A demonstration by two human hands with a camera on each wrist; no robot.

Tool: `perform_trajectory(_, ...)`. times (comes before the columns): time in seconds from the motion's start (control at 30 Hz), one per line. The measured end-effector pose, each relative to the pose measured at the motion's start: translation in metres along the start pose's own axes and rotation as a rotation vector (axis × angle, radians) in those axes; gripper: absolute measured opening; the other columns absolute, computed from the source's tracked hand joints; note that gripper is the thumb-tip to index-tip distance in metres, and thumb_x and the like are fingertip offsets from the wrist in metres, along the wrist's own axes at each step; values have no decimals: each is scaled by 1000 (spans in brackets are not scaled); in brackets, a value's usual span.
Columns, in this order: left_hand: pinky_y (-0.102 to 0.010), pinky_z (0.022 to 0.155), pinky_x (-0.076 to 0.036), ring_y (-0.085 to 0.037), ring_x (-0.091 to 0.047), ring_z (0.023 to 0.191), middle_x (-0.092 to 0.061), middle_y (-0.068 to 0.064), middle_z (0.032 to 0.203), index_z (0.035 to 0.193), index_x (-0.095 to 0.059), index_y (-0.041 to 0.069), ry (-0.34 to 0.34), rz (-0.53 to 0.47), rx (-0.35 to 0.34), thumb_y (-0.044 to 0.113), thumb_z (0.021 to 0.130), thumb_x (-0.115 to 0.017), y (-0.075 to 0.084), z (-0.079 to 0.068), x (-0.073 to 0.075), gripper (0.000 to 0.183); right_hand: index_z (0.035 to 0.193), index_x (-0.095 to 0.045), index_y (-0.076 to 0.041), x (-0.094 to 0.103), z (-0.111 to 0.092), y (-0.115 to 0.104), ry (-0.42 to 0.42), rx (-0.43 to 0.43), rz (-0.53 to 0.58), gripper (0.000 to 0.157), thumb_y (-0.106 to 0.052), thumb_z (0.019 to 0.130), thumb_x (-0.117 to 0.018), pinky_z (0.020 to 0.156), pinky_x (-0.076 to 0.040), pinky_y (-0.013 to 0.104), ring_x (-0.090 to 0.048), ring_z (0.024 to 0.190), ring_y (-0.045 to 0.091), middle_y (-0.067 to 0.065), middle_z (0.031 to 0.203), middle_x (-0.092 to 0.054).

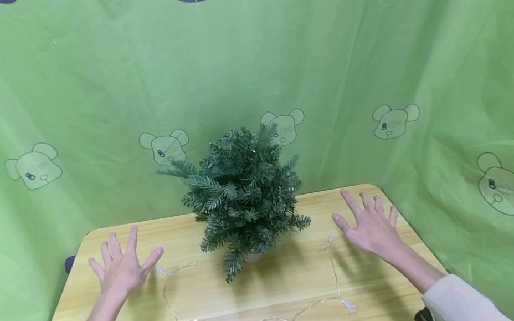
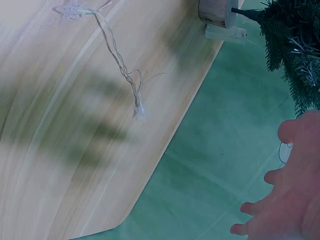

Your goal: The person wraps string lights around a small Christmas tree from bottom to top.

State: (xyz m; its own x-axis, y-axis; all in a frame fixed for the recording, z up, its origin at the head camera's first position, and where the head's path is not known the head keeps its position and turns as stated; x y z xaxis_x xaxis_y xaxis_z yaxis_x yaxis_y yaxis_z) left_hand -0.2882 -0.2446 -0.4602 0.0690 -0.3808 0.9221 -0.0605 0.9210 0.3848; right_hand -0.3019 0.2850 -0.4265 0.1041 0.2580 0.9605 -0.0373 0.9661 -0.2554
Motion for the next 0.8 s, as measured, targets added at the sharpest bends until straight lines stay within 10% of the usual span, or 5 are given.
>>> perform_trajectory(0.8,-71,92,26,-57,14,133,17,-35,149,153,-3,17,-19,7,11,77,83,-36,0,-2,0,98,153,-10,-28,2,-1,-3,1,1,-5,70,-59,95,-33,94,15,77,-3,134,59,35,150,-11)
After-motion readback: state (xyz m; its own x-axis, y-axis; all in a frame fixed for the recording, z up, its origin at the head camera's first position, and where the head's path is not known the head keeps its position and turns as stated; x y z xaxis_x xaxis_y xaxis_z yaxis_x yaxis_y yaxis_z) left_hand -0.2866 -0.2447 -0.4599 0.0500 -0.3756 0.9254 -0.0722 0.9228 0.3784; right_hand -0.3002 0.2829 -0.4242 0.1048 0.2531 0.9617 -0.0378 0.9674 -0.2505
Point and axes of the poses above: each hand's wrist, its own z-axis towards the middle knuckle, its own x-axis out of the back of the hand, y = z × x, the point moved 9 cm from there along z, towards the middle knuckle
